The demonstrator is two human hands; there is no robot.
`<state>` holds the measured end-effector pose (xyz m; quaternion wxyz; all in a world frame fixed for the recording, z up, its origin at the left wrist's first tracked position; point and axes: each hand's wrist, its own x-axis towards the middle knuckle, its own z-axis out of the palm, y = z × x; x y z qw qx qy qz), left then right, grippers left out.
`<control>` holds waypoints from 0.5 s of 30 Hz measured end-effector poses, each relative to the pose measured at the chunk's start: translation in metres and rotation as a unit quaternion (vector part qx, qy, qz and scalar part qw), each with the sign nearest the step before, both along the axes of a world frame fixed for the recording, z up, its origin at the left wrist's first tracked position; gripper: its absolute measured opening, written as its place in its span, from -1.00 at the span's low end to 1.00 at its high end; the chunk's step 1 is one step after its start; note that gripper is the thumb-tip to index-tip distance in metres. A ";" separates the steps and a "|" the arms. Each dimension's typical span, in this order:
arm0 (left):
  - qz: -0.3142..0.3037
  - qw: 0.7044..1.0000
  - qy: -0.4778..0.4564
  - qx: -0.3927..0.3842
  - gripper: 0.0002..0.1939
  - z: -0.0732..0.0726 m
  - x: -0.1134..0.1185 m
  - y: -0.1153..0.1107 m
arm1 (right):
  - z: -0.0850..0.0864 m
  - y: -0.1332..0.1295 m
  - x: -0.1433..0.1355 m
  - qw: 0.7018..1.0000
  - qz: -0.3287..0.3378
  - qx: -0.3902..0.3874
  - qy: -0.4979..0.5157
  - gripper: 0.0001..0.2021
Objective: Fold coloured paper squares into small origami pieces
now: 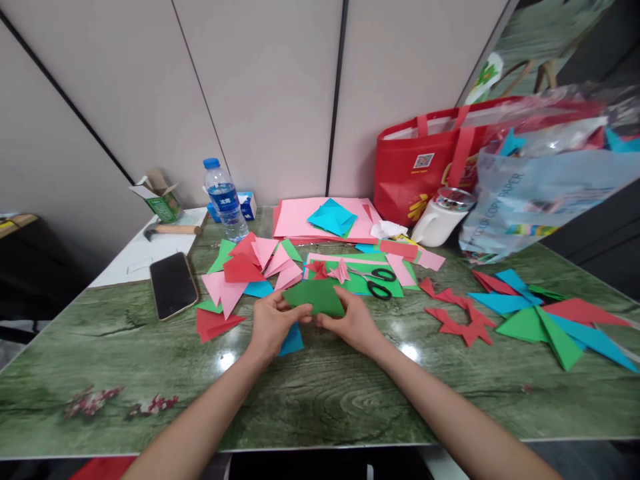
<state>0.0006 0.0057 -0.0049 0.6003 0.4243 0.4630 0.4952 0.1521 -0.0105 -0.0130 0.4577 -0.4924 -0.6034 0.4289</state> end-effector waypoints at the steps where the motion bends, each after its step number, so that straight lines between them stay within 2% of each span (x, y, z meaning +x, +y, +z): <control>1: 0.001 1.000 0.000 0.002 -0.64 0.000 0.000 0.000 | 0.001 0.000 0.001 1.000 0.010 -0.008 0.017 -0.76; 4: 0.005 1.000 0.000 0.008 -0.61 0.002 -0.002 0.002 | 0.003 0.000 0.002 0.997 0.045 -0.021 0.054 -0.78; 6: 0.008 1.000 0.003 0.016 -0.61 0.003 -0.003 0.002 | 0.005 -0.001 0.003 0.997 0.059 -0.008 0.040 -0.75; 8: 0.001 0.999 0.022 0.025 -0.63 0.005 -0.003 0.002 | 0.005 -0.001 0.004 0.999 0.051 -0.003 0.005 -0.74; 11: -0.038 0.997 0.056 0.031 -0.67 0.006 -0.001 0.000 | 0.003 0.001 0.004 0.998 0.032 -0.043 -0.025 -0.86; 15: -0.067 0.994 0.069 0.055 -0.55 0.004 0.001 -0.001 | -0.002 0.003 0.004 0.997 0.005 -0.057 -0.045 -0.89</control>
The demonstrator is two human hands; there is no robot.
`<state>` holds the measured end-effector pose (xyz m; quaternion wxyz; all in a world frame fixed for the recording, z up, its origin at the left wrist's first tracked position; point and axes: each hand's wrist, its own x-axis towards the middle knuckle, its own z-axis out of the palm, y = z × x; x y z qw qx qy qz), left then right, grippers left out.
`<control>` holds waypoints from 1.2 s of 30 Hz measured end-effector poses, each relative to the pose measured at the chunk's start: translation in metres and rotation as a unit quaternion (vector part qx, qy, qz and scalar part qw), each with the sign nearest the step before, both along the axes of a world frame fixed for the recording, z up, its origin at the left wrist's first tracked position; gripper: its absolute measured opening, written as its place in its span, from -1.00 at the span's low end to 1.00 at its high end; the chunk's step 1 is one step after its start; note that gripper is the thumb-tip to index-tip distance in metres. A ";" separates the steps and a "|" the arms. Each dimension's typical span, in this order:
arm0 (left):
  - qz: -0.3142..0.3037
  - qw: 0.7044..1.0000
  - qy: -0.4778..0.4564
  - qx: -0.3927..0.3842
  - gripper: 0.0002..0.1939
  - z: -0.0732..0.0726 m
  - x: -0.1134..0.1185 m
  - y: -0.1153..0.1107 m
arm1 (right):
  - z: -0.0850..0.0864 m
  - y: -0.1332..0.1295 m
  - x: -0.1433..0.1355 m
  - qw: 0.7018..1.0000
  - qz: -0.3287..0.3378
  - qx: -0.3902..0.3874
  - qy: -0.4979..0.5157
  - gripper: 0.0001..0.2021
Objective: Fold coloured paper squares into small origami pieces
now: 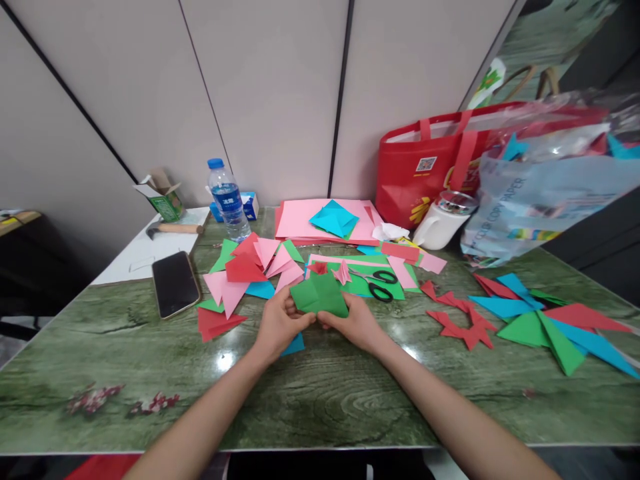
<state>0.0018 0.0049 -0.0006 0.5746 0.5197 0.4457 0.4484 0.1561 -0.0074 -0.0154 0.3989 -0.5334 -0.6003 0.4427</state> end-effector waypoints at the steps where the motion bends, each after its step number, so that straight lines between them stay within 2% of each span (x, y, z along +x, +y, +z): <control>1: 0.002 1.000 0.005 0.007 -0.50 0.000 0.000 0.000 | -0.001 0.000 0.000 1.000 -0.005 0.008 -0.009 -0.89; 4: 0.013 1.000 0.016 0.013 -0.39 0.000 0.000 -0.002 | -0.001 0.001 0.001 1.000 -0.005 0.022 -0.018 -0.87; 10: 0.001 0.999 -0.041 -0.024 -0.39 0.007 -0.002 -0.002 | 0.005 0.001 0.005 1.000 -0.001 0.021 0.005 -0.86; 13: 0.004 0.996 -0.084 -0.026 -0.39 0.008 -0.002 0.001 | 0.006 0.003 0.008 0.999 -0.025 0.015 0.022 -0.84; 17: 0.025 0.993 -0.117 0.012 -0.37 0.007 0.000 0.001 | 0.002 0.005 0.006 0.993 -0.061 -0.025 0.101 -0.77; 23: 0.002 0.998 -0.022 0.052 -0.31 0.004 -0.001 -0.007 | -0.001 -0.001 -0.004 0.984 -0.031 -0.075 0.160 -0.70; 28: 0.006 0.999 -0.030 0.027 -0.31 0.006 -0.002 -0.007 | 0.003 -0.003 -0.005 0.979 -0.017 -0.085 0.183 -0.69; 32: 0.015 0.996 0.012 0.089 -0.26 0.006 0.000 -0.010 | 0.004 -0.002 -0.005 0.968 -0.041 -0.092 0.230 -0.63; 34: -0.007 0.990 0.064 0.125 -0.37 0.005 0.000 -0.012 | 0.003 -0.002 -0.006 0.964 -0.029 -0.096 0.247 -0.63; 36: -0.019 0.981 0.120 0.150 -0.62 0.002 -0.001 -0.011 | 0.002 -0.002 -0.007 0.961 0.001 -0.101 0.256 -0.64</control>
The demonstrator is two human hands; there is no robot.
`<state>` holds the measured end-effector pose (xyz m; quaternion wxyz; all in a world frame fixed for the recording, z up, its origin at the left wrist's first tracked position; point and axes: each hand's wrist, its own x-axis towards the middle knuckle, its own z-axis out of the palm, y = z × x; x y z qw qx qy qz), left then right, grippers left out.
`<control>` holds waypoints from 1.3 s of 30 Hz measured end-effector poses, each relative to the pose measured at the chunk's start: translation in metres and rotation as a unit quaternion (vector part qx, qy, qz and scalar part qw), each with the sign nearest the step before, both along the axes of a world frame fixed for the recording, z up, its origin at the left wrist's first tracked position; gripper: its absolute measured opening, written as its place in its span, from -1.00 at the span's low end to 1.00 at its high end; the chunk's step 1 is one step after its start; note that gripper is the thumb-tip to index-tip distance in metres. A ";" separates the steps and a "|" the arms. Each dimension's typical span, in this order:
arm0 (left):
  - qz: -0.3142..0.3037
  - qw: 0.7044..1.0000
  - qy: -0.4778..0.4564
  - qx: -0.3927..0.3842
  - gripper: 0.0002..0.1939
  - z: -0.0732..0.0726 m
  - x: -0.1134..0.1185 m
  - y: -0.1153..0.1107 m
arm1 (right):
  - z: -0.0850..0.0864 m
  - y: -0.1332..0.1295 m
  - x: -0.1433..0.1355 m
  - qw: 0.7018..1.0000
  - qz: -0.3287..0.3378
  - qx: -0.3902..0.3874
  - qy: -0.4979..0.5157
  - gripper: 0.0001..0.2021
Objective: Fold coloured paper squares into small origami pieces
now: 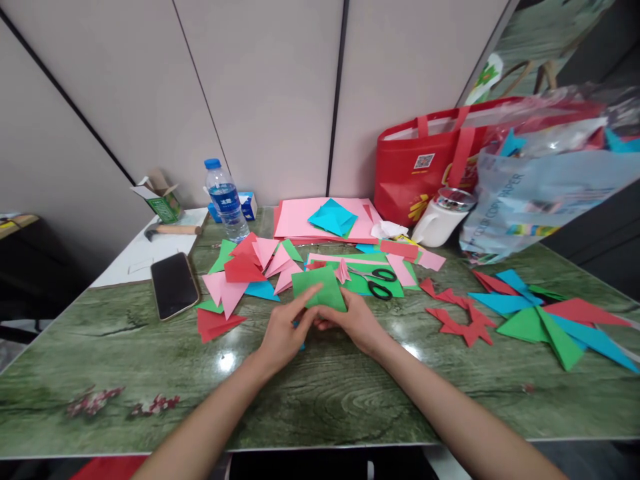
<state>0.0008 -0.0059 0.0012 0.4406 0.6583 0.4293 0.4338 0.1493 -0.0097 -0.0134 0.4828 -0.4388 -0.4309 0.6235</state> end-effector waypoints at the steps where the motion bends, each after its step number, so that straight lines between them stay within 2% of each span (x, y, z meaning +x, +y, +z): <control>1: 0.008 1.000 0.020 0.008 -0.74 -0.002 -0.001 0.002 | -0.001 0.000 0.000 1.000 0.009 0.002 0.003 -0.63; 4: 0.076 0.997 0.014 0.007 -0.79 -0.004 -0.005 0.009 | -0.001 0.000 0.001 0.999 -0.020 0.043 -0.007 -0.61; 6: 0.102 0.994 -0.023 -0.008 -0.79 -0.003 -0.007 0.014 | 0.000 0.000 0.004 0.992 -0.039 0.114 -0.038 -0.68; 9: 0.086 0.994 -0.058 -0.045 -0.81 0.002 -0.007 0.017 | 0.002 -0.001 0.009 0.964 0.000 0.224 -0.145 -0.82; 12: 0.056 0.993 -0.073 -0.071 -0.82 0.005 -0.006 0.016 | 0.003 -0.002 0.011 0.934 0.007 0.269 -0.235 -0.69; 22: -0.002 0.995 -0.068 -0.078 -0.68 0.005 -0.006 0.013 | 0.000 0.005 0.013 0.935 -0.002 0.275 -0.225 -0.89; 26: -0.034 0.988 -0.099 -0.112 -0.63 0.001 -0.005 0.011 | -0.004 0.004 0.009 0.938 -0.065 0.244 -0.237 -0.88; 30: -0.062 0.978 -0.151 -0.133 -0.64 -0.001 -0.002 0.009 | -0.005 0.002 0.005 0.962 -0.106 0.189 -0.167 -0.78; 39: -0.006 0.988 -0.110 -0.111 -0.58 0.001 0.001 0.006 | -0.008 0.002 0.002 0.977 -0.134 0.150 -0.068 -0.63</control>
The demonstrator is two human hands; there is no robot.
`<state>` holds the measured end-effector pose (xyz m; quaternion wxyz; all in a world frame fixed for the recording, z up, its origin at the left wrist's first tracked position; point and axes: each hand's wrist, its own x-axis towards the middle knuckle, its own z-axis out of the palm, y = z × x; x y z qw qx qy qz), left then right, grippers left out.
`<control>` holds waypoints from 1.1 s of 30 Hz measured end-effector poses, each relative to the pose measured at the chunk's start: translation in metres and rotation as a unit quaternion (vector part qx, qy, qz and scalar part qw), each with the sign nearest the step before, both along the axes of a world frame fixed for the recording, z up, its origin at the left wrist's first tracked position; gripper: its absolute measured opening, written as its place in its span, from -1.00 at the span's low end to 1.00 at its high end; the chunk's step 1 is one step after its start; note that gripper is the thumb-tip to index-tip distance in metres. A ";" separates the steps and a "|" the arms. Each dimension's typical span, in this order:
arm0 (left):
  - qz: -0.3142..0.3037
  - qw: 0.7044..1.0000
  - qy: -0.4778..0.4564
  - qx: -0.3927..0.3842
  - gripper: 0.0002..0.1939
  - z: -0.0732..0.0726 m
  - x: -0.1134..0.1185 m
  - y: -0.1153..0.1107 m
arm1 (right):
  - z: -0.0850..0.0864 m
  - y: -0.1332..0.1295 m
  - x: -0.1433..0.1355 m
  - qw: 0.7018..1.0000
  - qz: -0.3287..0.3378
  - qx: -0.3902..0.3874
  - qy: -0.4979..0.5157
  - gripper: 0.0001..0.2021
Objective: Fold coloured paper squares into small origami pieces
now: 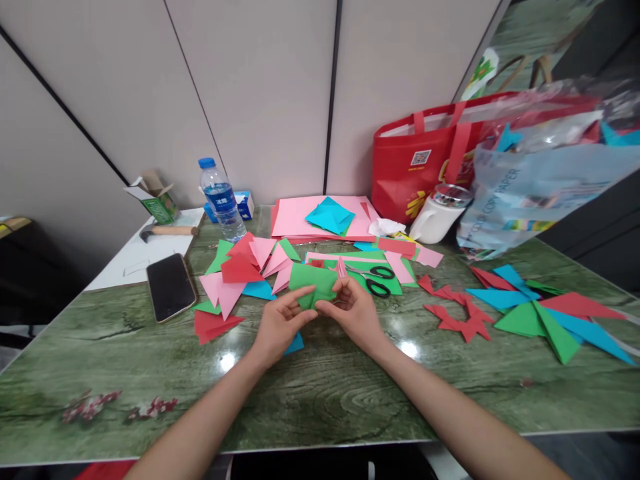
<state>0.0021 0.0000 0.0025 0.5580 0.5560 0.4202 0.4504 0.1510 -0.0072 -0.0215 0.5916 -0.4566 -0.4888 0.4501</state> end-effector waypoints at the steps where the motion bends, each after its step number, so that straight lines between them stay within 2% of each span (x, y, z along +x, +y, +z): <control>1: 0.002 1.000 -0.006 -0.001 -0.58 0.000 0.000 0.000 | 0.000 0.000 -0.001 1.000 0.000 -0.006 0.013 -0.60; 7: -0.010 0.999 -0.038 -0.015 -0.48 -0.002 0.002 -0.002 | 0.006 -0.002 -0.003 0.996 0.027 -0.048 0.075 -0.36; 9: -0.013 0.999 -0.041 -0.018 -0.48 -0.002 0.001 -0.002 | 0.008 -0.002 -0.003 0.995 0.037 -0.051 0.078 -0.33; 16: -0.012 1.000 -0.015 -0.016 -0.45 -0.004 0.000 -0.001 | 0.007 0.000 -0.001 0.992 0.048 -0.078 0.088 -0.41; 22: -0.038 0.995 -0.066 -0.062 -0.46 -0.007 0.001 -0.001 | 0.009 0.002 0.001 0.991 0.058 -0.091 0.081 -0.46; 28: -0.005 1.000 0.016 0.000 -0.52 -0.004 0.002 -0.001 | 0.006 0.003 0.003 0.992 0.057 -0.094 0.067 -0.50; 33: -0.001 1.000 0.014 0.006 -0.55 0.002 0.002 -0.001 | 0.008 0.004 0.006 0.990 0.084 -0.084 0.080 -0.57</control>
